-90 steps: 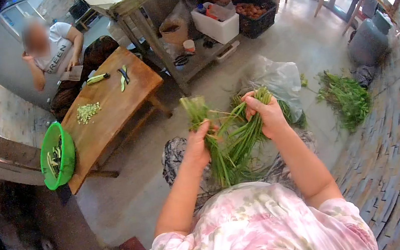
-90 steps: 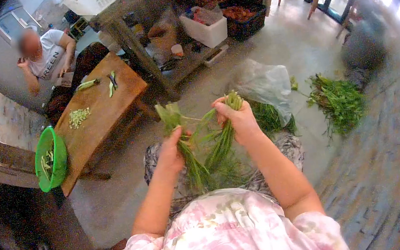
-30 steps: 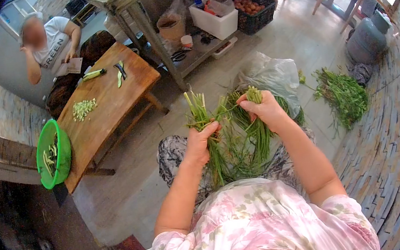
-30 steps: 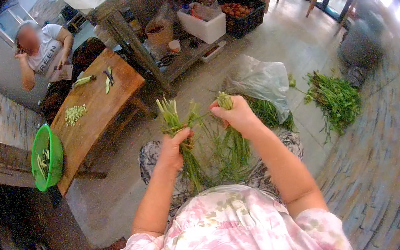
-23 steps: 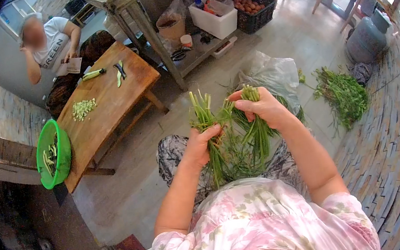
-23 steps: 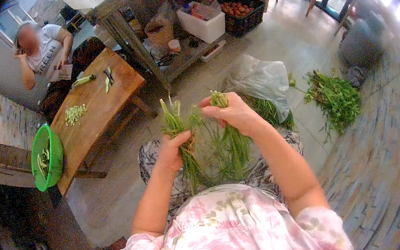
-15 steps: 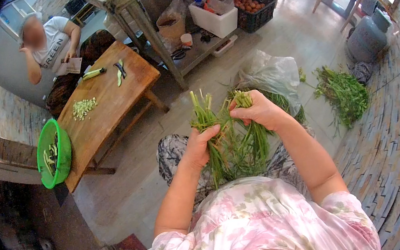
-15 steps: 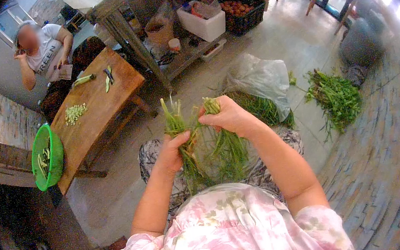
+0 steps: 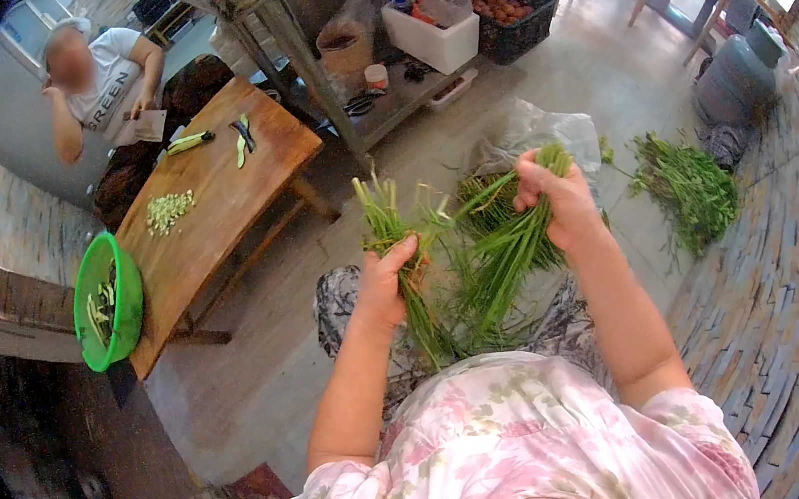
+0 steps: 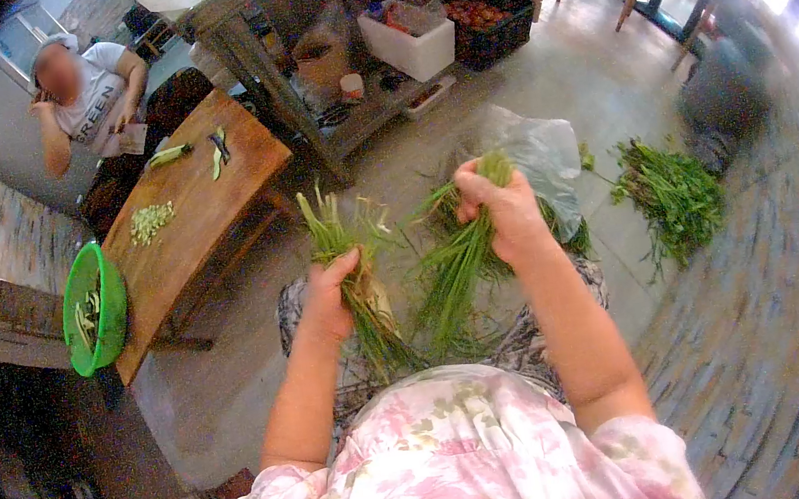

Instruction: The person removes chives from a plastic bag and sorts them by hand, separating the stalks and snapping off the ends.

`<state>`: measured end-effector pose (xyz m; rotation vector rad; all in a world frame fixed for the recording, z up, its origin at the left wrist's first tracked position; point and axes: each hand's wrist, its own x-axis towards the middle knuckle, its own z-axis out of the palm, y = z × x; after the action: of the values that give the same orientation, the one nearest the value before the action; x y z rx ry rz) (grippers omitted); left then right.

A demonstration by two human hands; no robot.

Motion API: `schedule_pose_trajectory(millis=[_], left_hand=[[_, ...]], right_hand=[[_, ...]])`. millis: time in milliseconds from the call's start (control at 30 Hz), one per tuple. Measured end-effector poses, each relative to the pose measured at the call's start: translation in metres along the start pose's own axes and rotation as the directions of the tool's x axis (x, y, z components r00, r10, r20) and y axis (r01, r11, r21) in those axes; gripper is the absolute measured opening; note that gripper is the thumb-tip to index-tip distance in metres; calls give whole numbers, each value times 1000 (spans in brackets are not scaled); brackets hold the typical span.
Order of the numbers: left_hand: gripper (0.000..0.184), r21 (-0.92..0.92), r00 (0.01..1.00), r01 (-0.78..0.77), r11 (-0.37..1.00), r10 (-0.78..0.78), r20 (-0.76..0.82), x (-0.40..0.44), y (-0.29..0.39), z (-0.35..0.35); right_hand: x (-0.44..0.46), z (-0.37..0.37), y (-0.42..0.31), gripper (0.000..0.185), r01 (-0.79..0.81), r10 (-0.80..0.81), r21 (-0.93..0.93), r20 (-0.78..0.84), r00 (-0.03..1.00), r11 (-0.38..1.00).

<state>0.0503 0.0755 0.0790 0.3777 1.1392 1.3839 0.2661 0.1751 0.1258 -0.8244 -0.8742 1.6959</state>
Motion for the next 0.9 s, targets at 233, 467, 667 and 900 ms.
schedule_pose_trajectory(millis=[233,467,667,900], left_hand=[[25,-113,978,-155,981,137,-157,8,16,-42],[24,-172,966,-248,953,230,-119,-7,31,-35],[23,-122,987,-142,982,149,54,-12,24,-17],[25,-102,971,32,994,-7,239,-7,5,11]], right_hand=[[3,-23,-17,13,66,-58,155,-59,997,986],[-3,-20,10,15,-11,6,-79,-61,998,997],[-10,-8,28,15,-101,103,-146,7,995,984],[-10,4,34,16,-158,172,-142,91,981,977]])
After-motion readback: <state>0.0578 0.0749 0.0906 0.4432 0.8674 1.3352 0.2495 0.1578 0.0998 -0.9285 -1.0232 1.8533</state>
